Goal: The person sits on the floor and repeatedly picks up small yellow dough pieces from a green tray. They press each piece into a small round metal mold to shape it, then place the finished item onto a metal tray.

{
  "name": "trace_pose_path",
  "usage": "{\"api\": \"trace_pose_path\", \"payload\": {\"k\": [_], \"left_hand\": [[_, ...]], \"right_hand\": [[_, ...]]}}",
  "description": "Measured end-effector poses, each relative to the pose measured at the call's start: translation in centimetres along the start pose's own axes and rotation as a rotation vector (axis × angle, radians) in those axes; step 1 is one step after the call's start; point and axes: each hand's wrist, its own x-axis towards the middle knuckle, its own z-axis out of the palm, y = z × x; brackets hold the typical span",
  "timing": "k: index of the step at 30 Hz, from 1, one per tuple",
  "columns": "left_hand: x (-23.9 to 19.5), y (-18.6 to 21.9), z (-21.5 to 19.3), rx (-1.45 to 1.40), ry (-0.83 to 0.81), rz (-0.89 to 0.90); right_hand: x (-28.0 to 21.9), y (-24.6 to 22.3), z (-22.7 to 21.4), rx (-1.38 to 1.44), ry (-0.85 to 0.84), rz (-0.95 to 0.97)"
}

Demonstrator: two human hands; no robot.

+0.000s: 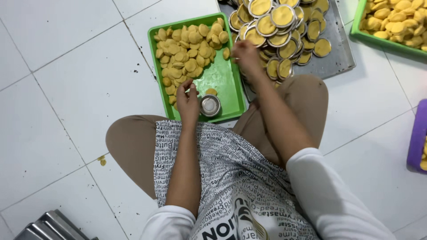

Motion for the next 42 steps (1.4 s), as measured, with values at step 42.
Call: {"api": "trace_pose_path", "payload": {"k": [42], "left_hand": [[-0.2, -1.9, -0.6, 0.660, -0.150, 0.167]], "right_hand": [[-5.2, 6.8, -0.6, 0.576, -0.436, 0.020]]}}
